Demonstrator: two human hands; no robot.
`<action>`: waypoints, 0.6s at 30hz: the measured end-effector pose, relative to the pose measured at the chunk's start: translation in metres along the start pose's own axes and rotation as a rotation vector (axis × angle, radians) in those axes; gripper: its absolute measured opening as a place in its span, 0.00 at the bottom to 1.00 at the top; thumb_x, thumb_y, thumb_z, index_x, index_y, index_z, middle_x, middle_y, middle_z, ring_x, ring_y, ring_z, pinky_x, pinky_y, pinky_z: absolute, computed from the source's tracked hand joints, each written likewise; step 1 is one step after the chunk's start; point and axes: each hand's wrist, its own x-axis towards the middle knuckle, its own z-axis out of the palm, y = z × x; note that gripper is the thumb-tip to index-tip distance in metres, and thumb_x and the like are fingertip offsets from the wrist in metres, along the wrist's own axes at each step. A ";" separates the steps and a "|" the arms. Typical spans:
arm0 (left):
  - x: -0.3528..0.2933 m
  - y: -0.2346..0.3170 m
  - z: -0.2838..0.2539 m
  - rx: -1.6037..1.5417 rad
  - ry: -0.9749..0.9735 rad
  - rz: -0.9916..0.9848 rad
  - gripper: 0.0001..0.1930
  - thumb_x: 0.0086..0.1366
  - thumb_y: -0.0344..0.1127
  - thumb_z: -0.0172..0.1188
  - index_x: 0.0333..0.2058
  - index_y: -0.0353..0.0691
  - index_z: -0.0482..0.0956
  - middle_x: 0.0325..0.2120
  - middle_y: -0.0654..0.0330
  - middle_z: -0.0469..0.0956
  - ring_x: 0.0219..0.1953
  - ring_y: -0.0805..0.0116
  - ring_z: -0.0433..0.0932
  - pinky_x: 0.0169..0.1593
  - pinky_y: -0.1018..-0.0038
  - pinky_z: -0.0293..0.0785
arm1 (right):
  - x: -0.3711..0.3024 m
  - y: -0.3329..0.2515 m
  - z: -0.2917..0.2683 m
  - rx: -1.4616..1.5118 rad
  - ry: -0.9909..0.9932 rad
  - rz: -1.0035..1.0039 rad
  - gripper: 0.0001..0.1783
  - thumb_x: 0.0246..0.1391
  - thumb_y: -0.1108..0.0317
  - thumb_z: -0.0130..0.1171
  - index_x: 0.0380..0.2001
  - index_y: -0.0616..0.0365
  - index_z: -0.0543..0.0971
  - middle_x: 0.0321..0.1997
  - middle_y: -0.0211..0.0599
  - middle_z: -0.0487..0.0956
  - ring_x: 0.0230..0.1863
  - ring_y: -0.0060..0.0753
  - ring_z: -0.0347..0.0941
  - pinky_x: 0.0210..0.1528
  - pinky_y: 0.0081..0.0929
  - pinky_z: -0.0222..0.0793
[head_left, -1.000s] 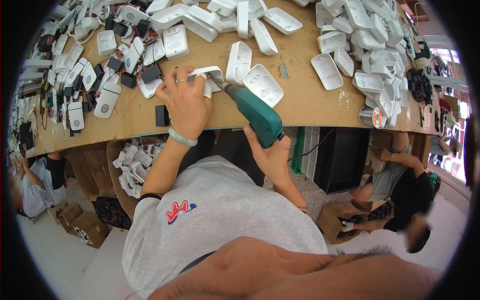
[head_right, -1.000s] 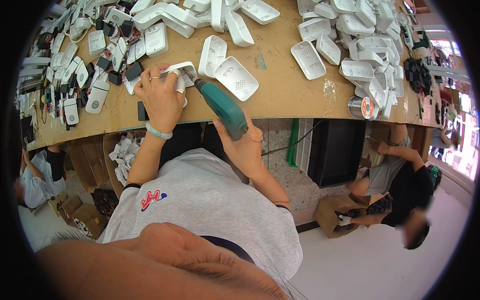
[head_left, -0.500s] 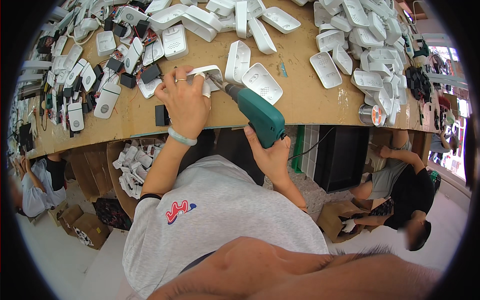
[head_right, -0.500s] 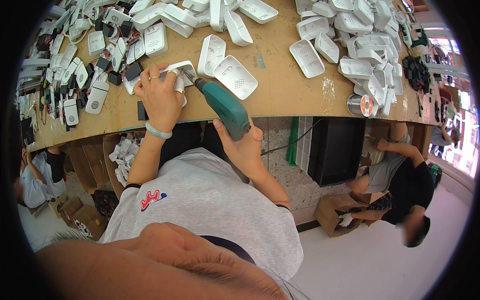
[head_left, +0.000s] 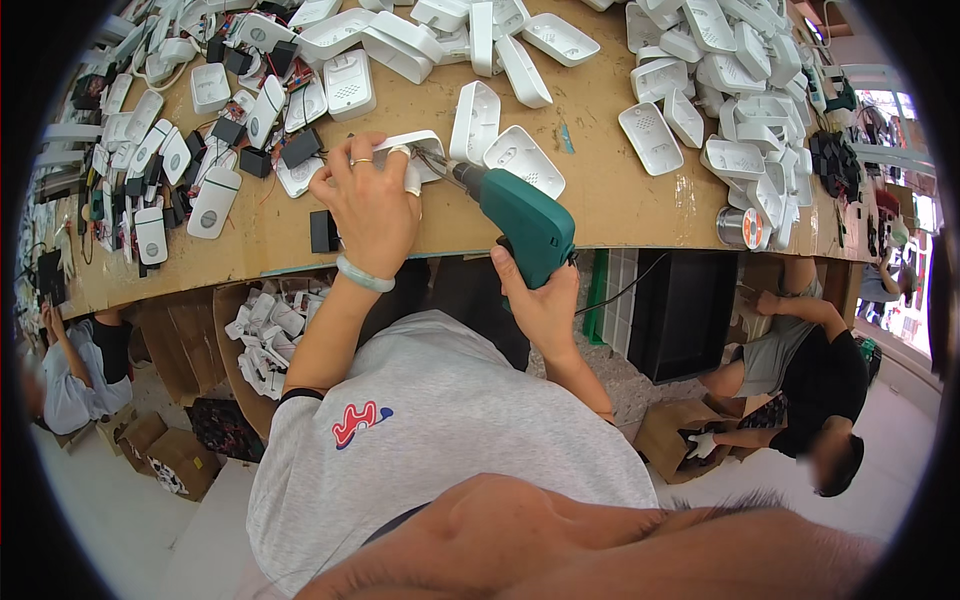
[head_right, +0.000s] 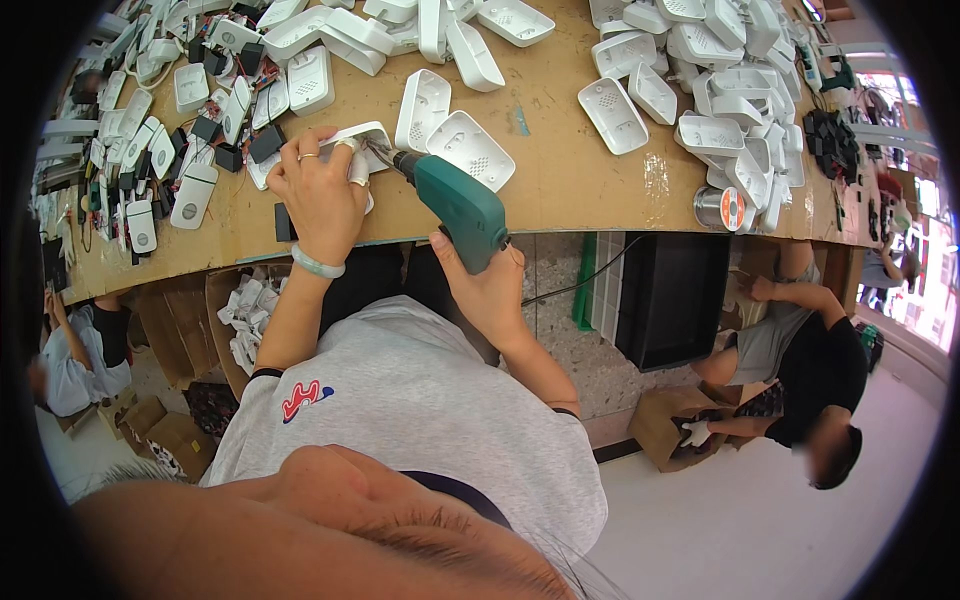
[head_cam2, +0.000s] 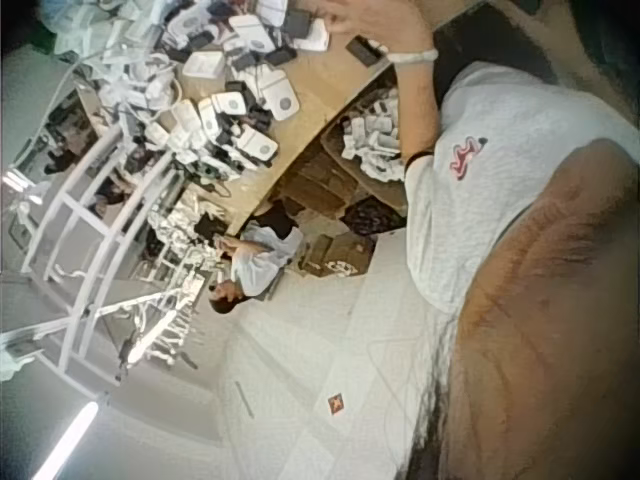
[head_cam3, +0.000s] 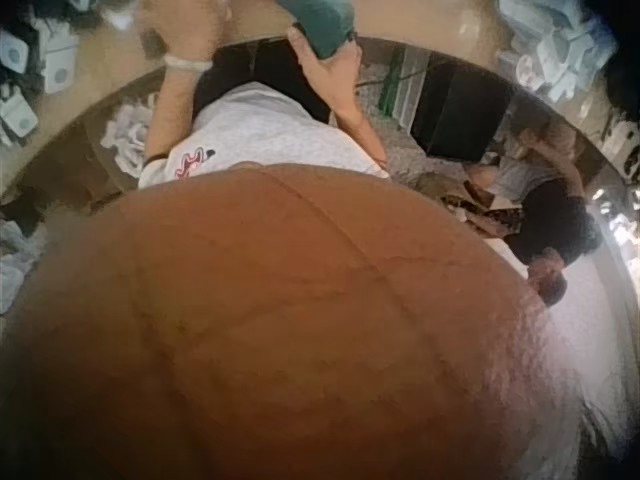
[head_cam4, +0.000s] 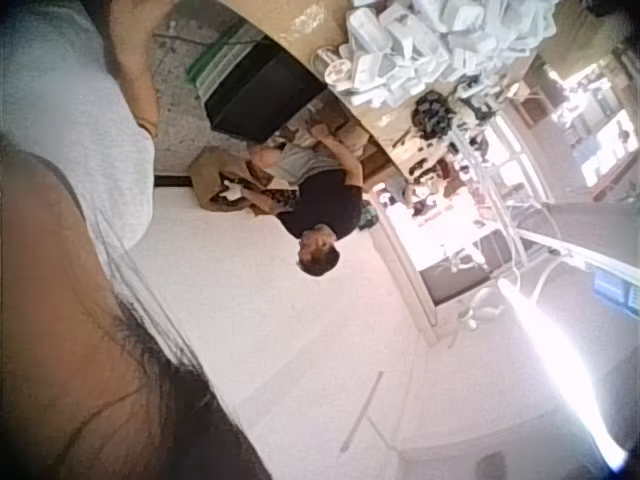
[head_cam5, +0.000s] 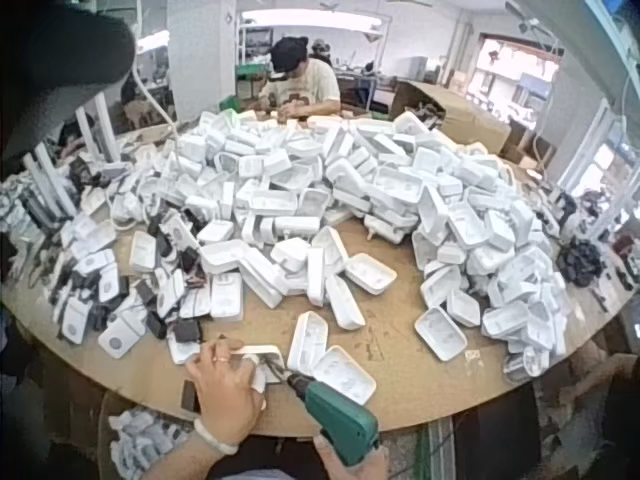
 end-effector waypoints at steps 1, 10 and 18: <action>0.000 0.000 0.000 0.000 0.000 -0.002 0.10 0.51 0.33 0.65 0.34 0.42 0.84 0.49 0.61 0.75 0.53 0.56 0.68 0.54 0.55 0.56 | 0.000 0.000 0.000 0.014 0.007 -0.004 0.15 0.59 0.63 0.67 0.25 0.62 0.79 0.16 0.24 0.74 0.19 0.15 0.67 0.22 0.19 0.61; 0.001 0.000 0.000 0.000 0.004 0.003 0.09 0.52 0.33 0.65 0.34 0.41 0.84 0.49 0.61 0.75 0.53 0.56 0.68 0.54 0.55 0.56 | 0.001 0.001 0.000 0.016 -0.001 0.004 0.15 0.58 0.63 0.67 0.23 0.61 0.79 0.16 0.24 0.74 0.18 0.14 0.67 0.21 0.19 0.60; 0.001 0.002 0.001 -0.006 0.013 0.007 0.09 0.53 0.34 0.65 0.34 0.42 0.84 0.48 0.61 0.75 0.52 0.56 0.68 0.54 0.55 0.56 | 0.002 0.001 -0.002 -0.039 0.007 -0.045 0.15 0.58 0.62 0.67 0.25 0.62 0.79 0.16 0.25 0.75 0.18 0.16 0.69 0.22 0.20 0.63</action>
